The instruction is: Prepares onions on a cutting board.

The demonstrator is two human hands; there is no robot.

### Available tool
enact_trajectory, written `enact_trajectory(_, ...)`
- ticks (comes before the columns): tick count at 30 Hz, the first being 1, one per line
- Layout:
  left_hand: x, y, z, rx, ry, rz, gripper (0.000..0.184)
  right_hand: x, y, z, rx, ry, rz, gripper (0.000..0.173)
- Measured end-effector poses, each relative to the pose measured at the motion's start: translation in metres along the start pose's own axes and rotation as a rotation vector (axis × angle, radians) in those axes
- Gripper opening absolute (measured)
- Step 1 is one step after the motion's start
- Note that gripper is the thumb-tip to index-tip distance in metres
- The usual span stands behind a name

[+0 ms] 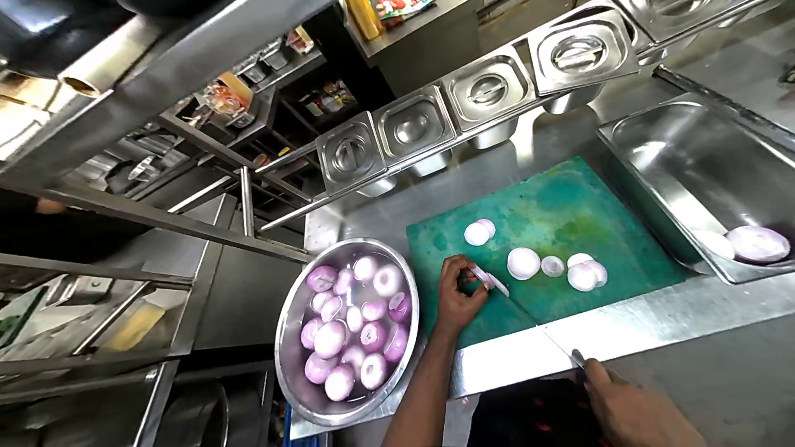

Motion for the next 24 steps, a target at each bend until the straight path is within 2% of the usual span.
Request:
enact_trajectory(2, 0.0, 0.001, -0.001, -0.001, 0.003, -0.004, 0.043, -0.001, 0.007, 0.003, 0.007, -0.005, 0.036, 0.034)
enact_trajectory(6, 0.0, 0.0, -0.003, -0.01, 0.029, -0.016, 0.045, 0.017, -0.005, -0.012, 0.093, 0.046, 0.362, 0.025)
enact_trajectory(8, 0.0, 0.0, -0.003, -0.005, 0.014, -0.017, 0.044, 0.03, -0.01, -0.026, 0.111, 0.066, 0.454, 0.022)
enact_trajectory(15, 0.0, 0.0, 0.0, -0.015, -0.006, -0.02, 0.043, 0.043, -0.01, -0.045, 0.067, 0.152, 0.354, 0.023)
enact_trajectory(21, 0.001, 0.001, 0.001, -0.017, -0.031, -0.006, 0.041, 0.041, -0.007, -0.046, 0.07, 0.193, 0.427, 0.02)
enact_trajectory(24, 0.0, 0.001, 0.001, -0.007, -0.03, -0.006, 0.04, 0.045, -0.012, -0.049, 0.061, 0.187, 0.35, 0.023)
Point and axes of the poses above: each hand's wrist, its own y-axis away from the middle knuckle, its own x-axis out of the back of the hand, z = x × y, the point moved 7 cm from there along -y, towards the middle knuckle, and after that the axes turned 15 degrees about -z, right-handed, at the moved point
